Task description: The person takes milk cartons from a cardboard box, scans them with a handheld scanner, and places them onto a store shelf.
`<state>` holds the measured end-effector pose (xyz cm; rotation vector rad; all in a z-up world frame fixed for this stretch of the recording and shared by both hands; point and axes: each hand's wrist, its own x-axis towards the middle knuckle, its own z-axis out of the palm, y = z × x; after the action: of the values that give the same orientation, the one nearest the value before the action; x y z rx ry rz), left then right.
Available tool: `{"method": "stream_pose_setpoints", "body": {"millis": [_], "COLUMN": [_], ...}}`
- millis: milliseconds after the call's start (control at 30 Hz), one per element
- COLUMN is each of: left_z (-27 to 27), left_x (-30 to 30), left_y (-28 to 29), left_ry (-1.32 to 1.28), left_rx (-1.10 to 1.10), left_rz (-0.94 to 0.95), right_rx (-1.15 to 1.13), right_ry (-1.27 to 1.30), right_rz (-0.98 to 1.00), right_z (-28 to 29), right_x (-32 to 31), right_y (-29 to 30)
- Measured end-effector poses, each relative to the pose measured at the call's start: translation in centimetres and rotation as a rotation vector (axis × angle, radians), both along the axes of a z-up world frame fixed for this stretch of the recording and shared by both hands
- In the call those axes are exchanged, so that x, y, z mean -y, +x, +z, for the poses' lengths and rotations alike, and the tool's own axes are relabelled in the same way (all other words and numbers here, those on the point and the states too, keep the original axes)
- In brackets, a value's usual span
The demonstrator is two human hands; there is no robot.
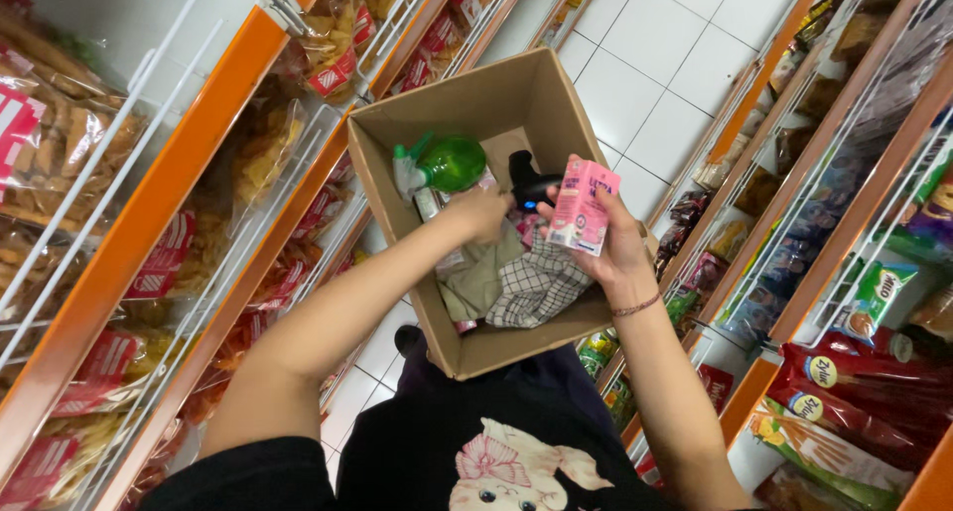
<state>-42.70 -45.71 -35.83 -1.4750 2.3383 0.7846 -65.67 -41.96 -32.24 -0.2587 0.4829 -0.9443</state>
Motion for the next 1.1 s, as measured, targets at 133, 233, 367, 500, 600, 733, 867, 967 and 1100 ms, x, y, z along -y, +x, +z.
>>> {"method": "stream_pose_setpoints", "body": {"millis": [133, 233, 367, 500, 600, 733, 867, 967, 1100], "left_z": [-3.8, -6.3, -7.9, -4.1, 2.7, 14.0, 19.3, 20.0, 19.3], "left_x": [-1.8, -2.6, -3.0, -1.8, -1.6, -4.6, -9.4, -10.9, -11.6], "left_y": [-1.3, -1.1, -1.0, -0.3, 2.3, 4.4, 0.6, -2.4, -3.5], "left_ry": [0.134, 0.05, 0.048, 0.155, 0.072, -0.272, -0.328, -0.579, -0.574], "left_rx": [0.243, 0.254, 0.223, -0.029, -0.449, -0.834, -1.162, -1.092, -1.187], "left_rz": [-0.158, -0.213, -0.242, -0.042, 0.375, 0.653, 0.605, 0.479, 0.592], "right_rx": [0.026, 0.058, 0.069, 0.188, 0.256, 0.062, -0.18, -0.363, -0.505], "right_ry": [-0.012, -0.041, -0.044, -0.024, -0.051, -0.219, -0.283, -0.673, -0.687], "right_rz": [0.025, 0.019, 0.011, 0.038, 0.036, -0.015, -0.103, -0.095, -0.131], "right_z": [0.4, 0.0, -0.1, 1.3, 2.6, 4.4, 6.4, 7.0, 7.7], "right_x": [-0.1, 0.0, 0.0, 0.0, -0.3, -0.7, -2.8, -4.3, -4.3], "right_y": [0.4, 0.3, 0.2, 0.5, 0.7, 2.2, 5.2, 6.3, 7.2]}}
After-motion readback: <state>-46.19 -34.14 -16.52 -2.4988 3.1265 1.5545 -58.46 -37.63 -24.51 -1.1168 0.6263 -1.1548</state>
